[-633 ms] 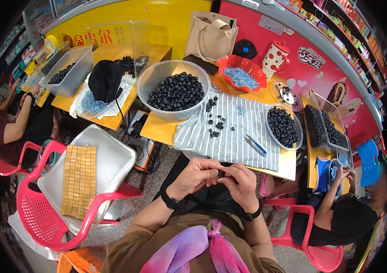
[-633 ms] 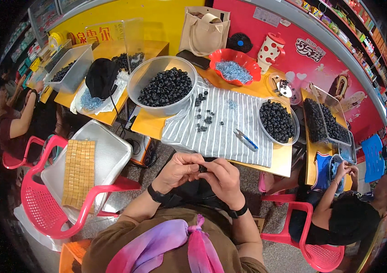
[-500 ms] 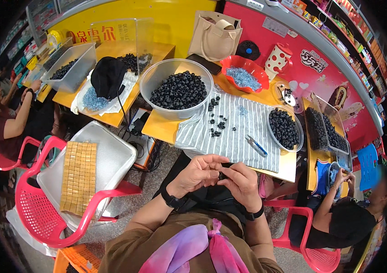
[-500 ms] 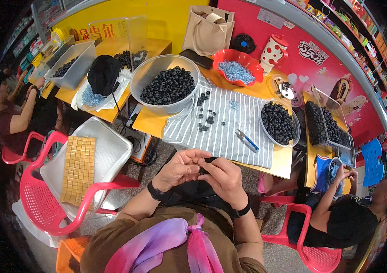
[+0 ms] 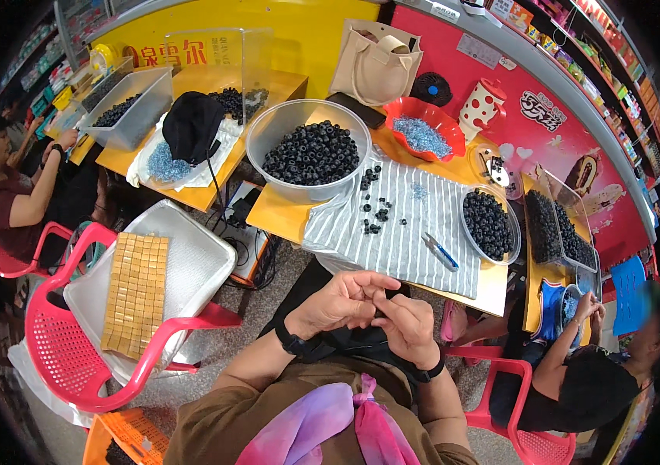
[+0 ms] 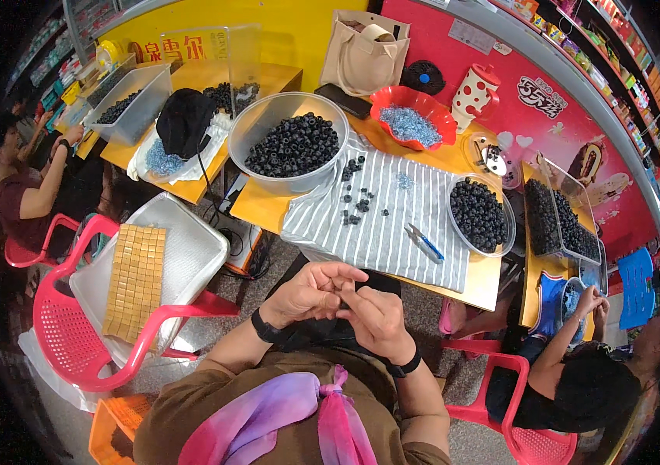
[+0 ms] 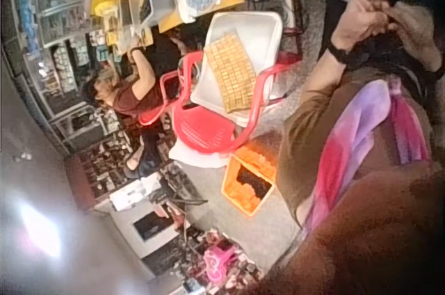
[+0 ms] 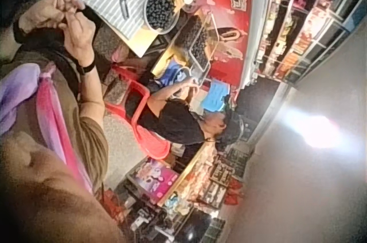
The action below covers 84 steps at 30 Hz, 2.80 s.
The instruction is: Inspecting and sorting small black industrial components at a workstation in a manufacturing facility.
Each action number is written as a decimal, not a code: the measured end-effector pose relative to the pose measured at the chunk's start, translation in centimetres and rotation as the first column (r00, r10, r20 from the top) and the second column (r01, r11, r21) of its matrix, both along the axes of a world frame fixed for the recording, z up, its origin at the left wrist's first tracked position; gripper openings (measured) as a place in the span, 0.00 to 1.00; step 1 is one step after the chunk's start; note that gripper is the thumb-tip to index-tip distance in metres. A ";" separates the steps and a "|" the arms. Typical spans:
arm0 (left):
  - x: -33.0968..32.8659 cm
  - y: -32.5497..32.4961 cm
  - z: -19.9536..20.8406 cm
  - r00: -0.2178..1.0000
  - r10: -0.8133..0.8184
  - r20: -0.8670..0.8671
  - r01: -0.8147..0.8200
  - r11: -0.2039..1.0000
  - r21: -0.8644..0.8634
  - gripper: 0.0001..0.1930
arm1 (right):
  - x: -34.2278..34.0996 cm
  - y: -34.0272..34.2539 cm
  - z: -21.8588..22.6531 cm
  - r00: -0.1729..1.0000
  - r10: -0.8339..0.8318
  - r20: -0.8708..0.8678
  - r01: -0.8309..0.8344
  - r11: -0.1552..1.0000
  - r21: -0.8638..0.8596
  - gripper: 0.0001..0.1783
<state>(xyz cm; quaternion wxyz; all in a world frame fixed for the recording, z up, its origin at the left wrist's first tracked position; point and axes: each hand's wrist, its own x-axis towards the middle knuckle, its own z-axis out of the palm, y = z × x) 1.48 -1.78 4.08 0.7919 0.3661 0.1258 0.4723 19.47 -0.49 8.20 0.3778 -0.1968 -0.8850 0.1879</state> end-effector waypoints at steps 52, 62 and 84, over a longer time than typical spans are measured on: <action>-1.3 2.8 -3.4 0.945 0.326 0.022 -0.304 0.900 -0.312 0.08 | -0.4 12.9 -1.0 0.793 -0.409 0.452 0.438 0.898 0.043 0.06; -1.3 2.1 -4.4 0.944 0.330 0.024 -0.300 0.884 -0.357 0.09 | -7.3 16.6 -3.1 0.786 -0.318 0.531 0.267 0.948 0.172 0.03; -0.7 1.7 -5.0 0.923 0.212 0.322 -0.117 0.949 -0.293 0.12 | -3.4 3.6 -1.5 0.964 -0.216 -0.157 0.173 0.953 -0.247 0.12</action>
